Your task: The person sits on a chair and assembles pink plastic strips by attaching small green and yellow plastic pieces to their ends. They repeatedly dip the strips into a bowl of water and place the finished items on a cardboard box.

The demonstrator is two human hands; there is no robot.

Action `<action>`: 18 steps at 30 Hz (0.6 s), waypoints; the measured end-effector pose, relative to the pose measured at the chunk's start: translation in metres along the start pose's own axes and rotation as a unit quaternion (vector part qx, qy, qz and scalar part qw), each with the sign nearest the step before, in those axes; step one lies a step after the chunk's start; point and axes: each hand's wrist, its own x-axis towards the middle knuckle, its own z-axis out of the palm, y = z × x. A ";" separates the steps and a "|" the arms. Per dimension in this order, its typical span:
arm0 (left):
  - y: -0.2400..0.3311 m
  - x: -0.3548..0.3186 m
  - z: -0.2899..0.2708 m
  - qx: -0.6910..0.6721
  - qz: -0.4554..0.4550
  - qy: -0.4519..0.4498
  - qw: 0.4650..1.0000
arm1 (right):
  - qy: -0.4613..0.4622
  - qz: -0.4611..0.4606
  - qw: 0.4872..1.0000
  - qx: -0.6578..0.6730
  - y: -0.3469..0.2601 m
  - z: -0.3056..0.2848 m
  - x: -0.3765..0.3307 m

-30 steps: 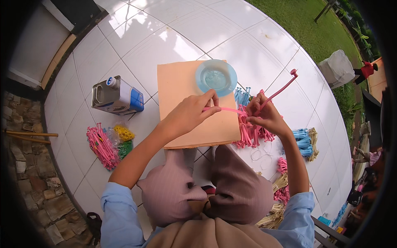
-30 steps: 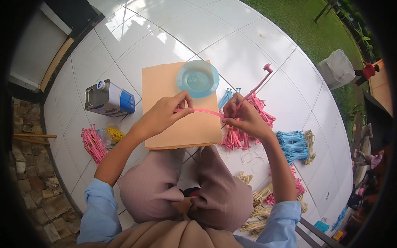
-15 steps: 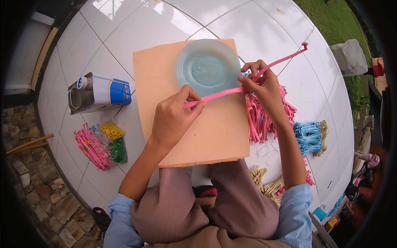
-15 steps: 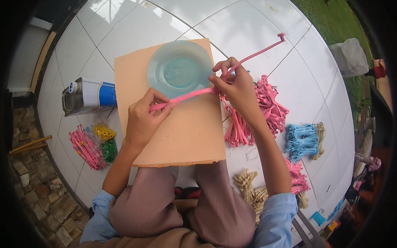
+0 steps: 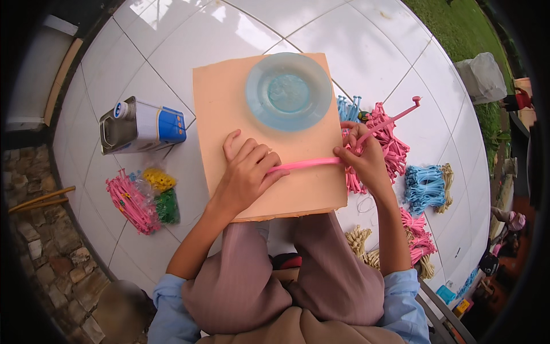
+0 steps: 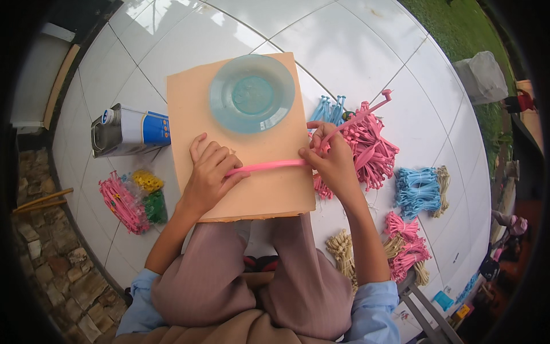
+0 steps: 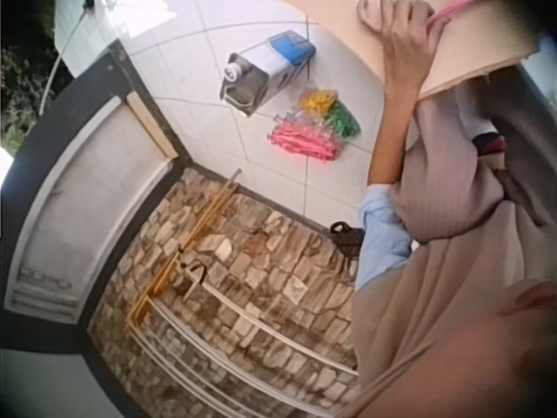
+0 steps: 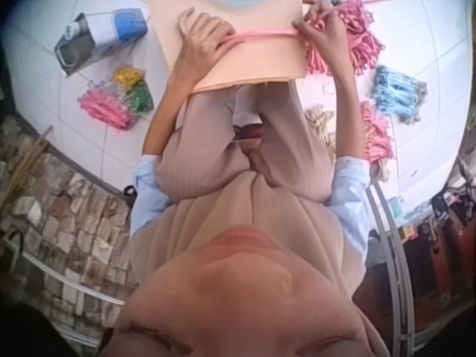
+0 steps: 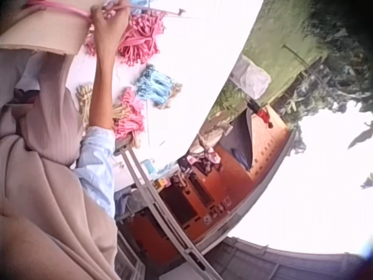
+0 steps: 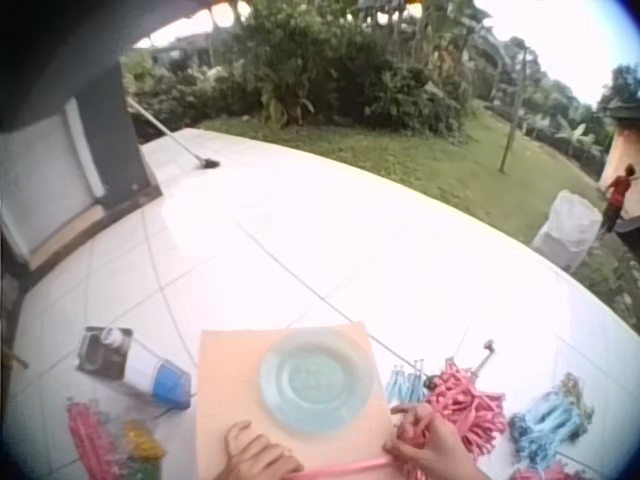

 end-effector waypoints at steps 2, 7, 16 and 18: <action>0.000 -0.003 0.001 -0.007 0.007 0.001 1.000 | 0.009 -0.001 1.000 0.002 0.000 0.002 -0.001; 0.006 -0.015 0.005 -0.019 0.011 0.007 1.000 | 0.009 0.037 0.999 0.029 -0.005 0.006 -0.012; 0.031 -0.030 -0.012 -0.085 -0.007 0.005 0.996 | 0.017 -0.060 0.998 -0.004 -0.011 -0.003 -0.043; 0.037 -0.033 -0.022 -0.143 -0.059 -0.029 0.988 | 0.015 -0.075 0.997 0.015 -0.023 -0.004 -0.051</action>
